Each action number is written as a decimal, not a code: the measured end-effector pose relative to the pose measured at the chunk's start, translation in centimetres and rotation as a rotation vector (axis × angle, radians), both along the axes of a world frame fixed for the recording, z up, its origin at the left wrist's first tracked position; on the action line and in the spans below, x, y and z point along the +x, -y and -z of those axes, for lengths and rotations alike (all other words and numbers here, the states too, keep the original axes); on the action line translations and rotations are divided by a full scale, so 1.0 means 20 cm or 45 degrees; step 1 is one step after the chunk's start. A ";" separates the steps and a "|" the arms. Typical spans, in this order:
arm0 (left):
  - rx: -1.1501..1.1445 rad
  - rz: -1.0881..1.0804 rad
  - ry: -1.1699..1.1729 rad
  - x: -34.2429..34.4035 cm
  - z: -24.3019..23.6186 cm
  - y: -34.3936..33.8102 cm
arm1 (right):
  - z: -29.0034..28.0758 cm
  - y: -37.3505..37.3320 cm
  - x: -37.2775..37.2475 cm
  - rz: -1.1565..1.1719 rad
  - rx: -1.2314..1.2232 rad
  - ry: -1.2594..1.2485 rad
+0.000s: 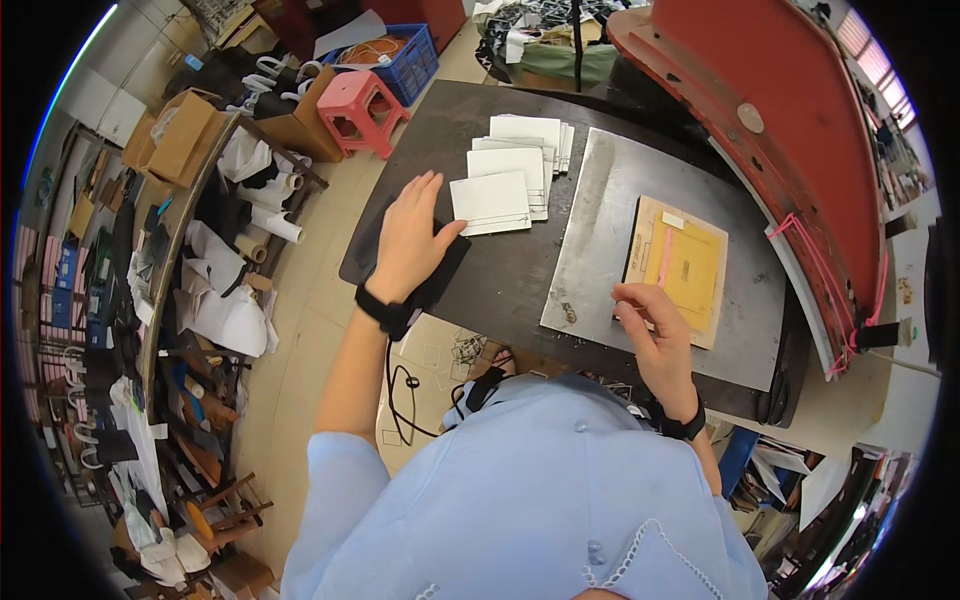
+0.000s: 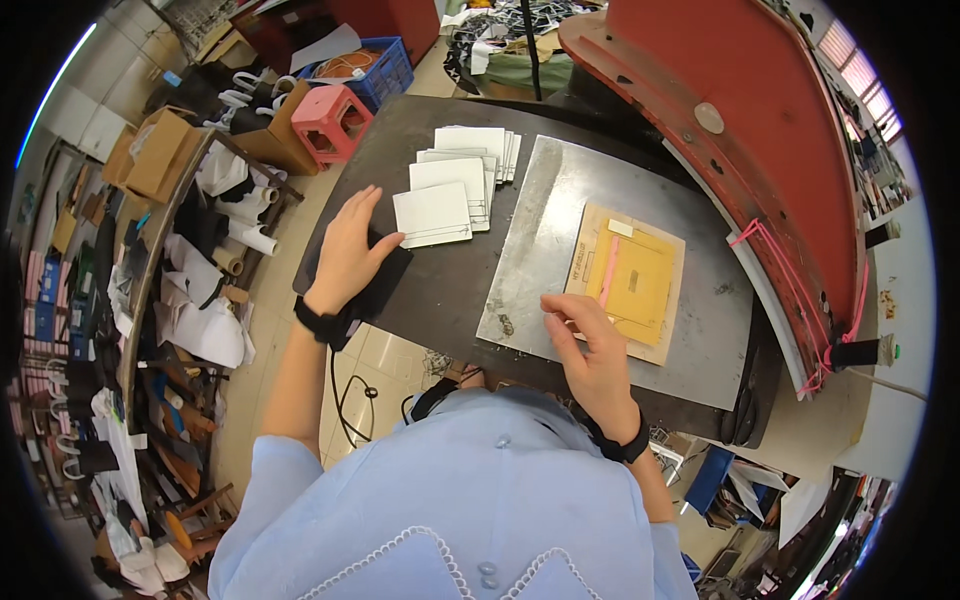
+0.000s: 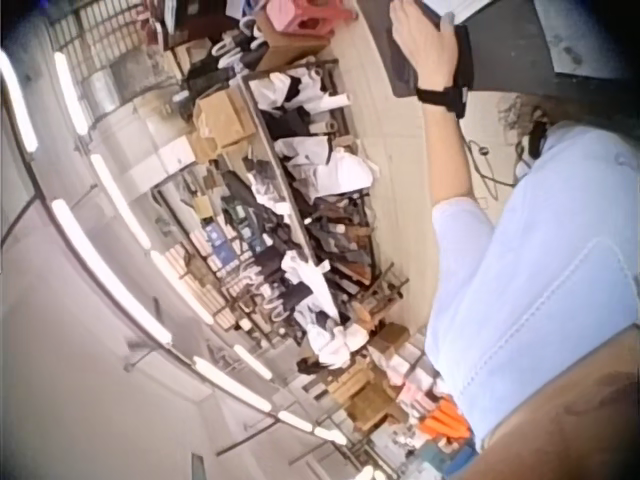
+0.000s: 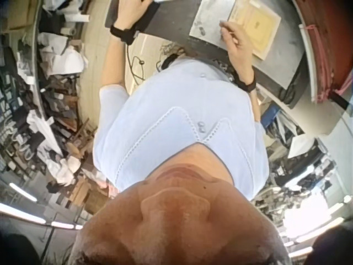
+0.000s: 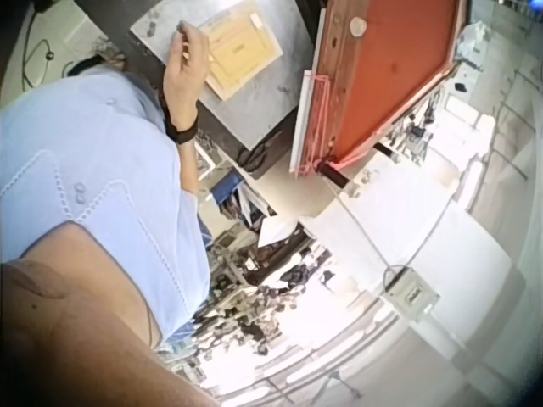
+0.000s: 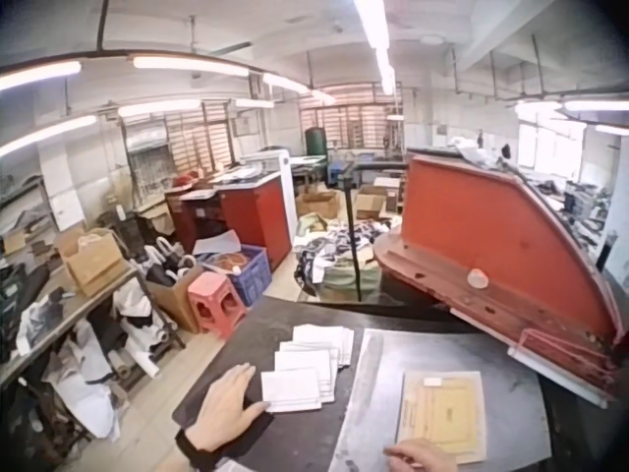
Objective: The recorder is using a clicker press machine to cut out leather wallet components from card stock or leather pieces.
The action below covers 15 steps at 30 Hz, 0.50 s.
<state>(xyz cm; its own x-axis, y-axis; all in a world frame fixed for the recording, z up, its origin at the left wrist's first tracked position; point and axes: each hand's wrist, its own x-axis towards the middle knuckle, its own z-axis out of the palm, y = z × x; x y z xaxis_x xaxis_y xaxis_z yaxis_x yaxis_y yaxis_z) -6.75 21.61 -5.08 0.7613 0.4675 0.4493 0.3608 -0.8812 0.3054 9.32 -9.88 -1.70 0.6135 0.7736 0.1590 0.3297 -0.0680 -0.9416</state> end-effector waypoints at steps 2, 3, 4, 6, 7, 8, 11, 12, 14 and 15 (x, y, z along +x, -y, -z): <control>0.154 0.093 -0.016 0.11 0.03 -0.04 | -0.01 0.01 0.00 -0.002 -0.002 0.042; 0.040 0.079 -0.108 0.13 0.03 -0.05 | -0.01 0.02 0.00 0.016 -0.008 0.065; -0.075 0.075 -0.204 0.16 0.02 -0.06 | -0.02 0.04 0.00 0.044 -0.016 0.085; -0.170 0.087 -0.180 0.18 0.02 -0.08 | -0.02 0.08 0.02 0.104 -0.020 0.069; -0.198 0.077 -0.117 0.19 0.01 -0.08 | -0.01 0.12 0.03 0.149 -0.014 0.029; -0.346 0.138 -0.079 0.19 -0.02 -0.08 | 0.01 0.15 0.04 0.189 -0.010 -0.015; -0.444 0.215 0.077 0.19 -0.16 -0.06 | 0.03 0.23 0.05 0.300 0.022 -0.146; -0.532 0.099 0.091 0.19 -0.21 -0.02 | 0.03 0.25 0.06 0.306 0.024 -0.166; -0.970 0.093 0.256 0.21 -0.35 0.12 | 0.04 0.28 0.06 0.323 0.029 -0.208; -1.201 0.185 0.410 0.23 -0.36 0.19 | 0.03 0.28 0.06 0.299 0.038 -0.300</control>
<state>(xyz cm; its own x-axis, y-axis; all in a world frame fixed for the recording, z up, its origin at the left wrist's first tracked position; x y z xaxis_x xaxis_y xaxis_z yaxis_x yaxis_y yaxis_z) -2.07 17.76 2.19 0.7465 0.6509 0.1382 0.0465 -0.2581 0.9650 10.50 -15.43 -2.34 0.7971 0.6037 0.0120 0.0811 -0.0874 -0.9929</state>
